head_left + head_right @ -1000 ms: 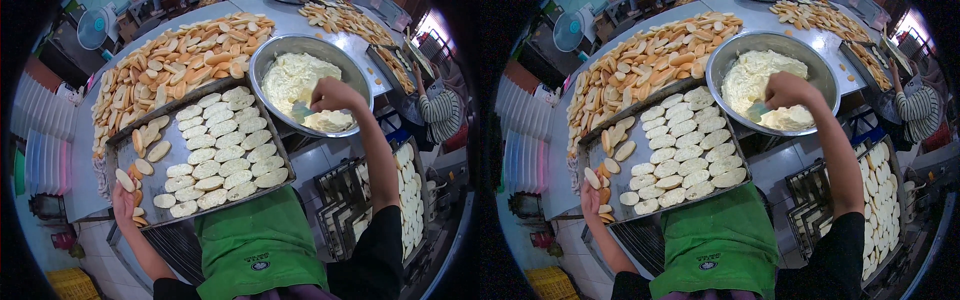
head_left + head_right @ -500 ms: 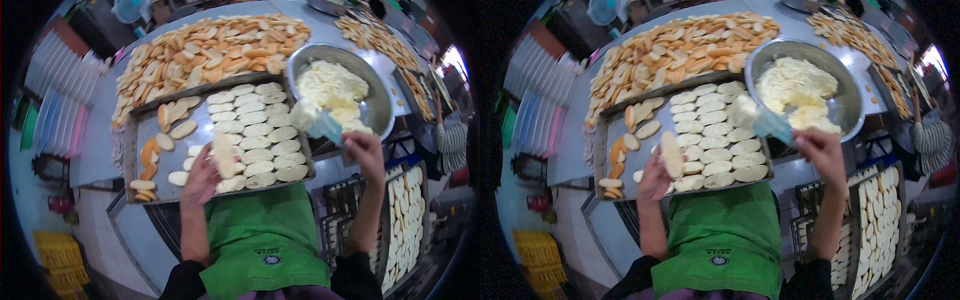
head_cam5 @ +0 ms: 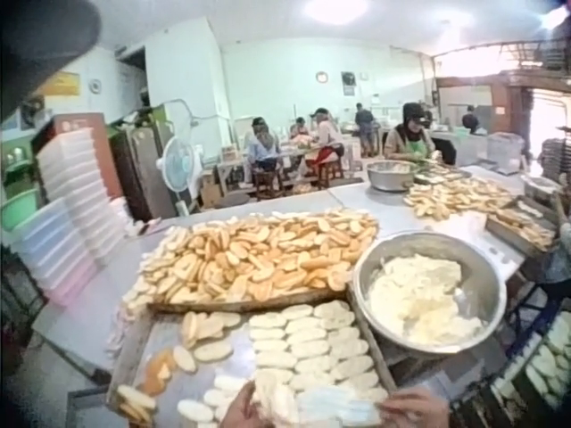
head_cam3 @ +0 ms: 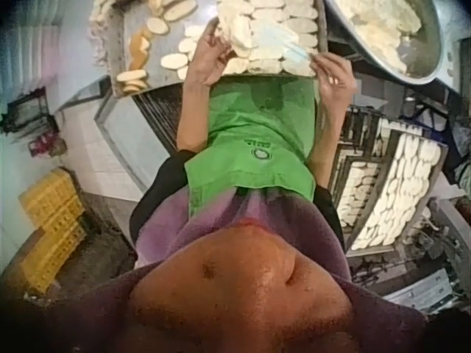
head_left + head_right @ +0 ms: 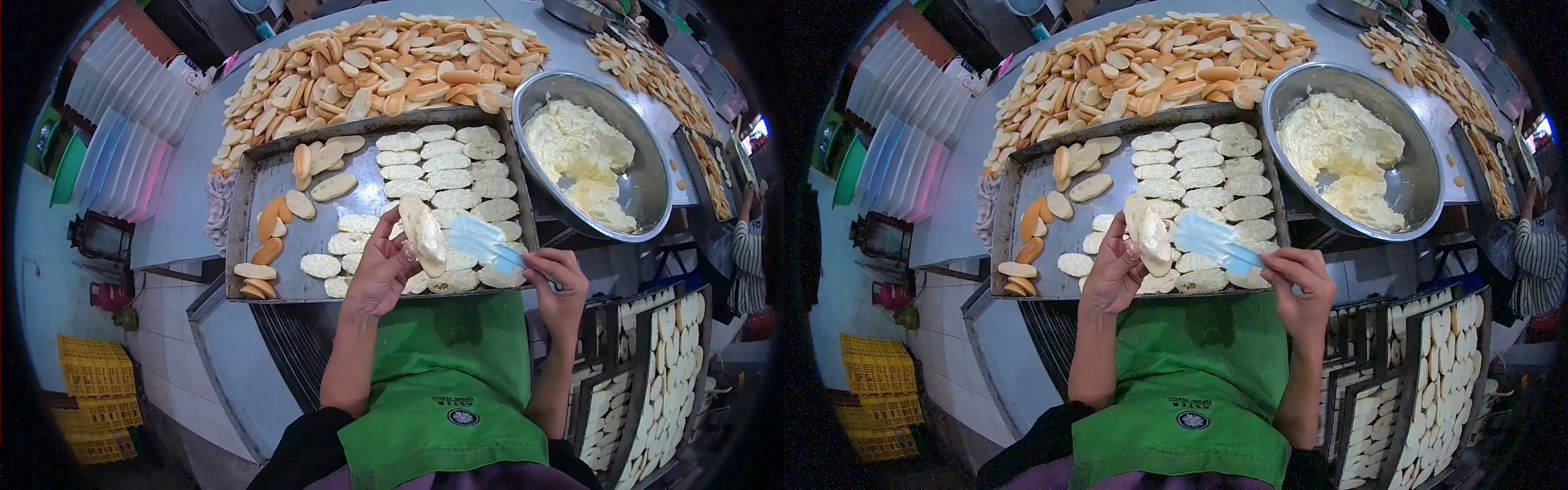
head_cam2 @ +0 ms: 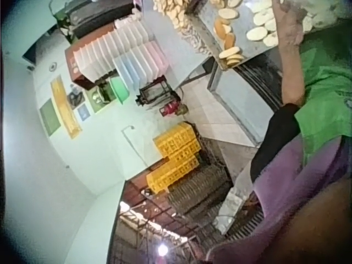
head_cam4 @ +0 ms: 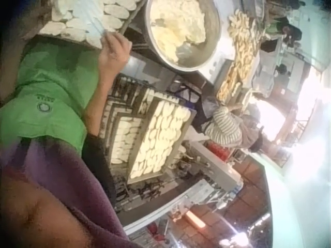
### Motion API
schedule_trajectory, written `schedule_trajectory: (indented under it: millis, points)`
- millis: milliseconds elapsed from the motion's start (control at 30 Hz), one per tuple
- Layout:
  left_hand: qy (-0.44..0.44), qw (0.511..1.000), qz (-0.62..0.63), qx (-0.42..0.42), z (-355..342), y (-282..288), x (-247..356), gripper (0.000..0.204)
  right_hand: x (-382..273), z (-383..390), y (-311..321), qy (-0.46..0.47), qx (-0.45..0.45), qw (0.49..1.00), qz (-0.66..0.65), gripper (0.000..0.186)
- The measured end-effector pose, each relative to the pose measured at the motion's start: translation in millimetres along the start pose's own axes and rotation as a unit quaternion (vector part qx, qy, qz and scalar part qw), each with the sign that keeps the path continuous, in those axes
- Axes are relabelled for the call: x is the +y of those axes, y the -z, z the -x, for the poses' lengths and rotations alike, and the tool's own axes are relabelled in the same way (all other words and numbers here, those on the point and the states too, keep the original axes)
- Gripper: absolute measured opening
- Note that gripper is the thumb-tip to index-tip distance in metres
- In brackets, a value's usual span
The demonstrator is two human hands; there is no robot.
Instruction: The recorder is spreading cream or butter on multiple slices of bread using a spatula on a production floor.
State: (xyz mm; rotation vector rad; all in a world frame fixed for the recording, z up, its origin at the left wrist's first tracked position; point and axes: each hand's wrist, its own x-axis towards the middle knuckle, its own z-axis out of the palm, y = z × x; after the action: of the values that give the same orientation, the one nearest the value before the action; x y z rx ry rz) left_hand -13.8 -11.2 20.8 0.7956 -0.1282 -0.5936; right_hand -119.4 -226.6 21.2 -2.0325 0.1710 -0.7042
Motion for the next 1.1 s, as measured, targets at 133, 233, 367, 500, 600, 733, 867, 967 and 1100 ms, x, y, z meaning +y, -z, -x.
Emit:
schedule_trajectory:
  millis: [133,233,367,500,600,733,867,967,1100]
  points:
    - [-0.031,0.999,-0.016,-0.021,-2.9,3.2,-1.9,0.062,-5.6,9.3,-9.2,-0.053,-0.029,0.991,-0.123,0.021]
    - [-0.041,0.999,0.006,-0.001,-2.4,3.7,1.5,0.062,4.3,9.6,-1.5,-0.003,-0.087,0.996,0.008,0.018]
    - [-0.006,0.998,-0.038,0.041,-1.8,-2.3,-2.6,0.067,10.6,16.7,-5.0,-0.001,0.021,0.998,-0.056,0.02]
    - [0.051,0.997,-0.051,-0.008,4.7,-8.7,-9.3,0.071,7.9,14.6,-23.1,0.037,0.048,0.997,-0.05,0.022]
    - [0.084,0.988,-0.095,-0.084,7.5,-4.1,-9.6,0.069,6.5,12.8,-27.7,0.054,0.088,0.994,-0.027,0.022]
    - [0.118,0.984,-0.097,-0.095,9.8,11.7,-16.0,0.072,-2.3,6.5,-30.3,0.065,0.125,0.99,0.029,0.021]
    - [0.142,0.974,-0.092,-0.15,12.3,9.8,-14.2,0.076,-1.2,4.2,-32.7,0.069,0.123,0.988,0.059,0.02]
    - [0.155,0.965,-0.022,-0.212,13.8,2.4,-14.8,0.084,9.5,13.3,-45.0,-0.056,0.122,0.984,-0.121,0.018]
    - [0.003,0.991,-0.107,-0.074,-1.0,23.5,13.4,0.092,24.6,22.8,-38.5,-0.174,0.132,0.915,-0.339,0.017]
